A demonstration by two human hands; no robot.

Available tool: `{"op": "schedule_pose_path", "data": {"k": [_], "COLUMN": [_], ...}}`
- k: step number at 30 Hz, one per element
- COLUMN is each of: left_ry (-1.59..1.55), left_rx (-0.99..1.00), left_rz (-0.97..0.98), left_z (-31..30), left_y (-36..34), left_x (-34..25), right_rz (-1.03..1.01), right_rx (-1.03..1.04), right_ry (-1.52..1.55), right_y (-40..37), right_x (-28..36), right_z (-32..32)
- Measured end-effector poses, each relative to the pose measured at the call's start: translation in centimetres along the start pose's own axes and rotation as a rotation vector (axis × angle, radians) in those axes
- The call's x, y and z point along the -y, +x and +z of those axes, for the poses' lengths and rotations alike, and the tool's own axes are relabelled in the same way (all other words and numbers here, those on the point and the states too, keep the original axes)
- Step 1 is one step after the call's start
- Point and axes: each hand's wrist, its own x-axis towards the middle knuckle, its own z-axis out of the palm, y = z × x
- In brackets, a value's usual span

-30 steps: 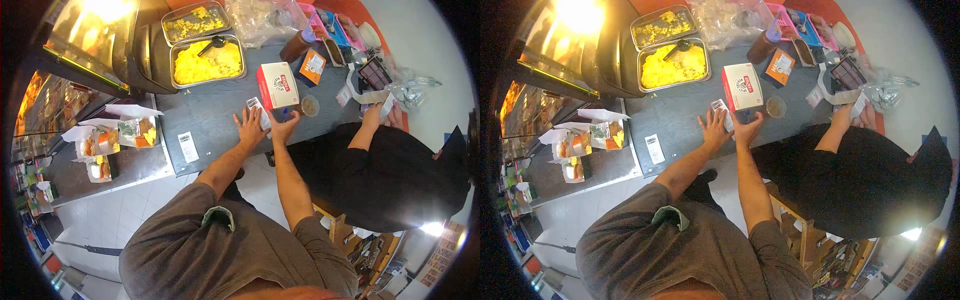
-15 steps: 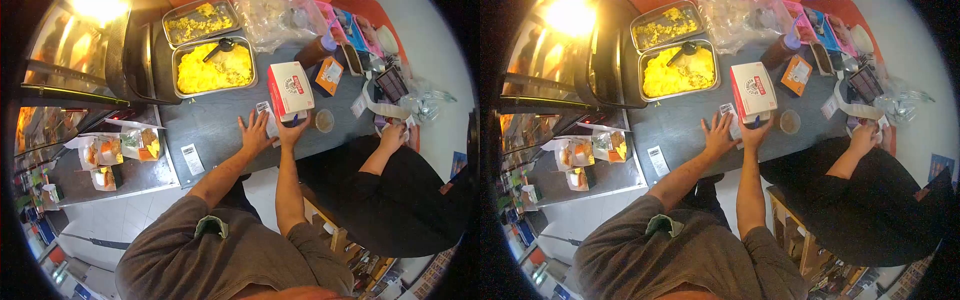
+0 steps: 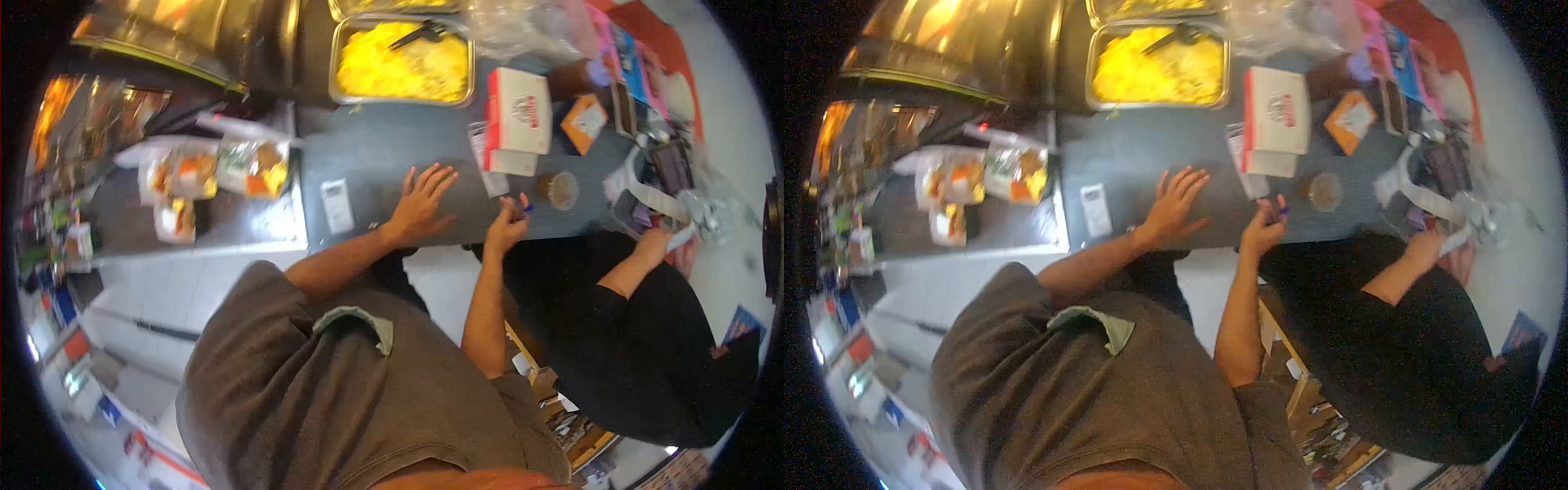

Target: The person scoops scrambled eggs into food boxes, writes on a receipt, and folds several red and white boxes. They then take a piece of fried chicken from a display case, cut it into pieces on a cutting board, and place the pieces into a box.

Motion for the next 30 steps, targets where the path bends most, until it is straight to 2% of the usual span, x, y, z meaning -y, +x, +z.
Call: {"op": "schedule_pose_path", "data": {"k": [1,2,4,5,7,9,11,12,14,15,17,18,20,23,24,28,30], "left_ry": [0.066,0.091,0.129,0.139,0.368,0.42,0.5,0.484,0.455,0.443,0.43,0.424,0.417,0.421,0.424,0.431,0.414], "left_rx": [-0.013,-0.041,-0.126,-0.176,-0.041,-0.025,-0.128,-0.138,-0.158,-0.173,-0.184,-0.192,-0.191,-0.167,-0.161,-0.143,-0.128], "left_rz": [0.059,-0.019,-0.162,-0.235,-0.32,-0.358,-0.396,-0.425,-0.429,-0.43,-0.428,-0.43,-0.428,-0.451,-0.453,-0.461,-0.466], "left_z": [-1.7,-3.2,-5.6,-6.3,-9.2,-9.3,-8.1,-7.5,-5.7,-4.9,-4.9,-4.9,-4.8,-5.0,-5.0,-4.8,-4.9], "left_y": [-2.7,-5.6,-11.3,-13.7,-15.6,-15.7,-14.3,-13.5,-12.1,-11.7,-11.7,-11.6,-11.5,-11.5,-11.5,-11.4,-11.4], "left_x": [0.8,2.4,7.5,10.0,10.7,10.7,9.8,9.2,8.7,8.7,8.8,8.7,8.8,8.9,8.9,9.5,9.4], "right_rz": [0.312,0.335,0.606,0.616,0.676,0.699,0.602,0.595,0.284,0.28,0.115,0.114,-0.409,-0.463,-0.607,-0.503,-0.655], "right_rx": [0.084,0.12,0.063,0.077,0.357,0.38,0.383,0.389,0.604,0.6,0.61,0.6,0.676,0.565,0.496,0.399,0.398], "right_ry": [0.127,0.116,0.74,0.726,0.613,0.519,0.287,0.28,0.226,0.22,0.097,0.088,-0.008,0.046,-0.043,-0.149,-0.166], "right_y": [-1.2,-3.0,-6.0,-6.9,-8.1,-9.8,-10.7,-10.9,-11.5,-11.9,-12.5,-12.8,-12.8,-13.8,-13.9,-14.4,-14.0], "right_x": [-0.2,0.0,0.6,-0.5,-4.2,-3.1,-1.2,-0.9,-0.8,-0.9,-1.3,-1.6,-2.5,-4.2,-4.6,-5.5,-6.3], "right_z": [-0.8,-0.6,-0.2,-0.9,-2.1,-0.3,3.2,4.6,6.8,8.1,10.6,11.4,13.3,15.0,14.9,14.5,14.4]}}
